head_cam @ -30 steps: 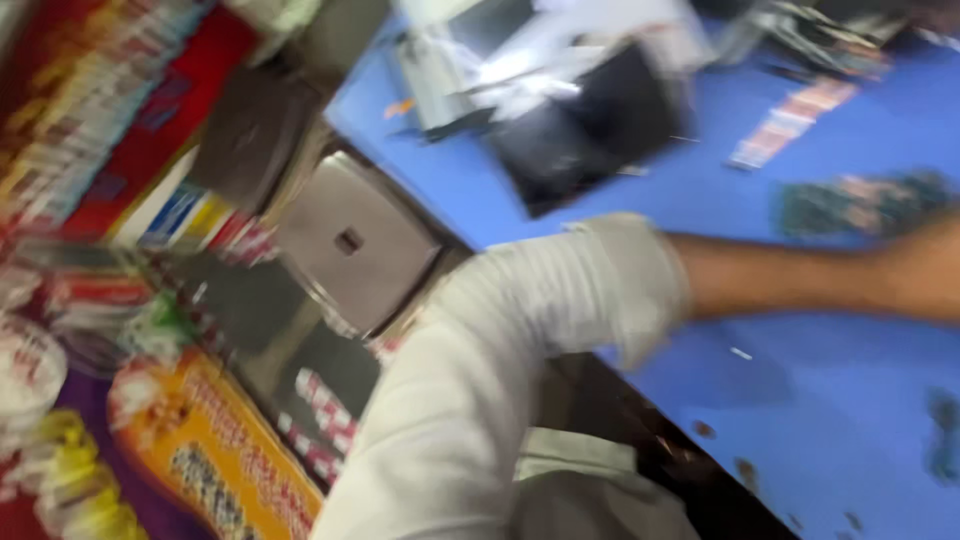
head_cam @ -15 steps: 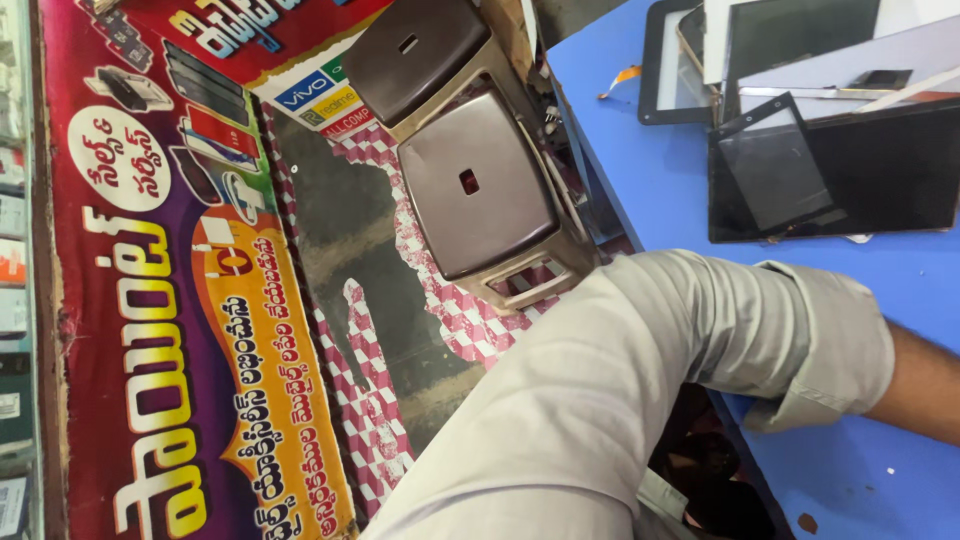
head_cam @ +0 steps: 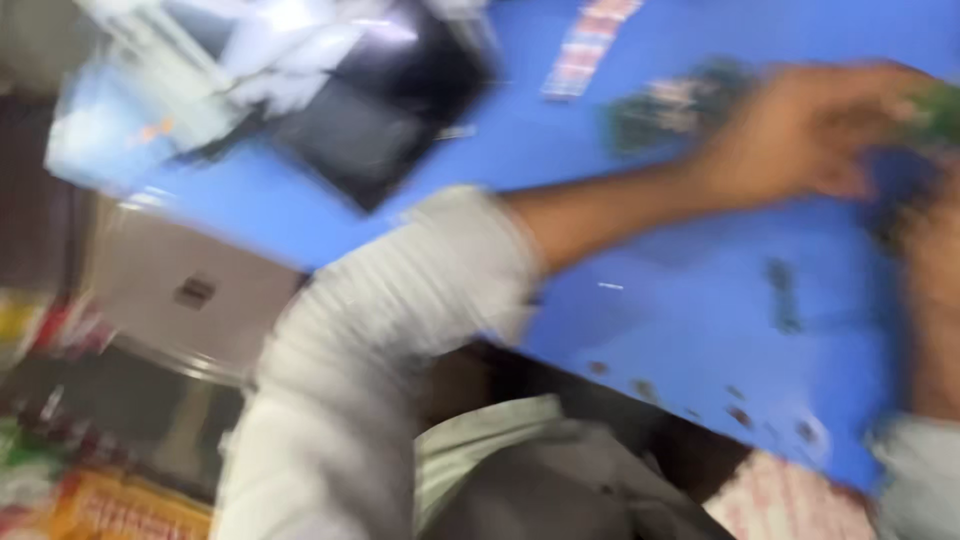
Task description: The person works at a blue repair bench on a green circuit board, holding it with both hands and picking and prying at its edges and components by hand. They set the board down and pick it up again repeatedly while small parts and other phone boards lie on the bench around them.
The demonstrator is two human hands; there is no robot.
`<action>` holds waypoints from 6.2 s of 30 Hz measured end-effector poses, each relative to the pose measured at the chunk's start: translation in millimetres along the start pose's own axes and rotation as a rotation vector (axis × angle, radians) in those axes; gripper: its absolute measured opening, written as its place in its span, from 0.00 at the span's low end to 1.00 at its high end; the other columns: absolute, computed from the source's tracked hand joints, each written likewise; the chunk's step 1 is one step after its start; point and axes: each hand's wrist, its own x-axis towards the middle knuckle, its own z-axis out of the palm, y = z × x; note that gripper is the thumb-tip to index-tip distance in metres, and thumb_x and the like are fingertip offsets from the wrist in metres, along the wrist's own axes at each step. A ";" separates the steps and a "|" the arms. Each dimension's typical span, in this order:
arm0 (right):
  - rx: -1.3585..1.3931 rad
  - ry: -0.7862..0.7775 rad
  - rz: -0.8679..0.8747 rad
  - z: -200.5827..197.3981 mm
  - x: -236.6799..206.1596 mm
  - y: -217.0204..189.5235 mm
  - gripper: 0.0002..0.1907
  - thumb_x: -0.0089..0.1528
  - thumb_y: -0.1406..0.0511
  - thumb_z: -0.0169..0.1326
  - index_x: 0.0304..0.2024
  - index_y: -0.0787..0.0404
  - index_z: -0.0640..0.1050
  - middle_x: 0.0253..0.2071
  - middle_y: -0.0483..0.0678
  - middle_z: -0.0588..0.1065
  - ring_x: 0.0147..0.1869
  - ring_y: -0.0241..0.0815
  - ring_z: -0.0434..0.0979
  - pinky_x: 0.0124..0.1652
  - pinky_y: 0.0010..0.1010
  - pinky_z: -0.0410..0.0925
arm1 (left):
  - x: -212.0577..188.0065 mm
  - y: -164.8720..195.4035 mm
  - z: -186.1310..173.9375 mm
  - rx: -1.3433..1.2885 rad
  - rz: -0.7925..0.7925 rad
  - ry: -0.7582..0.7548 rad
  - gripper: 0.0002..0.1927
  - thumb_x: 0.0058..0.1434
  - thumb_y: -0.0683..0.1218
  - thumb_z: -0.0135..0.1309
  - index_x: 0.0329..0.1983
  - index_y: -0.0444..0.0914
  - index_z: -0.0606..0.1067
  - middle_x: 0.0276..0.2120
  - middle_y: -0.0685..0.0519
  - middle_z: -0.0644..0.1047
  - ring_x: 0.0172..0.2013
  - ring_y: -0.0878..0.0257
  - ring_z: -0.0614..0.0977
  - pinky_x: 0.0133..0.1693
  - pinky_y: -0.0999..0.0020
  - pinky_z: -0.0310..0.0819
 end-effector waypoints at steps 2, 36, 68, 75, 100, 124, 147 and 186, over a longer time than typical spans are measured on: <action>0.016 0.041 -0.053 -16.3 -0.2 18.7 0.06 0.81 0.70 0.56 0.54 0.69 0.73 0.44 0.51 0.77 0.38 0.34 0.74 0.39 0.24 0.69 | 1.5 1.7 -1.8 -0.001 0.024 -0.053 0.15 0.74 0.42 0.52 0.62 0.34 0.75 0.41 0.49 0.83 0.31 0.64 0.87 0.33 0.72 0.88; -0.304 0.054 -0.254 -21.3 2.4 -2.6 0.05 0.77 0.77 0.52 0.44 0.72 0.74 0.32 0.50 0.76 0.33 0.34 0.76 0.34 0.23 0.66 | -8.4 8.3 -14.0 0.092 0.089 -0.086 0.13 0.80 0.44 0.47 0.62 0.34 0.75 0.44 0.51 0.84 0.36 0.66 0.89 0.38 0.73 0.90; -0.416 0.073 -0.334 -24.7 7.8 -4.7 0.06 0.76 0.76 0.53 0.42 0.72 0.76 0.30 0.52 0.75 0.32 0.38 0.76 0.33 0.26 0.64 | -8.3 4.0 -14.8 0.096 0.101 -0.086 0.14 0.80 0.43 0.47 0.65 0.35 0.74 0.44 0.51 0.84 0.37 0.66 0.89 0.40 0.72 0.90; -0.391 0.065 -0.322 -23.1 4.4 -4.9 0.05 0.77 0.75 0.54 0.44 0.72 0.78 0.31 0.51 0.75 0.33 0.36 0.76 0.33 0.24 0.64 | -7.4 2.3 -14.2 0.099 0.111 -0.074 0.13 0.80 0.43 0.48 0.63 0.34 0.75 0.44 0.51 0.84 0.37 0.66 0.89 0.40 0.72 0.89; -0.326 0.019 -0.235 -25.8 1.6 0.9 0.14 0.79 0.70 0.52 0.38 0.71 0.77 0.29 0.49 0.75 0.31 0.35 0.75 0.32 0.24 0.64 | -7.2 5.9 -10.3 0.191 0.106 -0.050 0.11 0.79 0.45 0.50 0.54 0.33 0.79 0.38 0.52 0.84 0.36 0.67 0.90 0.37 0.73 0.90; -0.204 0.001 -0.217 -32.4 -5.9 19.4 0.12 0.77 0.80 0.48 0.37 0.73 0.77 0.33 0.50 0.77 0.35 0.35 0.78 0.36 0.23 0.68 | -8.7 0.0 -7.5 0.166 0.121 -0.046 0.10 0.78 0.40 0.47 0.49 0.29 0.77 0.35 0.50 0.84 0.35 0.65 0.89 0.39 0.72 0.91; -0.207 0.024 -0.175 -33.5 -7.1 22.2 0.12 0.75 0.80 0.49 0.37 0.72 0.77 0.32 0.51 0.78 0.33 0.37 0.79 0.34 0.24 0.67 | -6.1 -4.7 -10.9 0.050 0.051 -0.098 0.10 0.80 0.41 0.46 0.51 0.30 0.76 0.38 0.49 0.84 0.36 0.62 0.90 0.39 0.70 0.90; -0.541 0.013 -0.387 -36.7 0.5 7.2 0.10 0.73 0.77 0.53 0.35 0.70 0.76 0.28 0.51 0.72 0.29 0.41 0.73 0.33 0.29 0.62 | -4.0 1.7 -8.4 -0.017 0.045 -0.133 0.09 0.79 0.41 0.48 0.52 0.29 0.75 0.41 0.49 0.82 0.36 0.61 0.89 0.37 0.70 0.89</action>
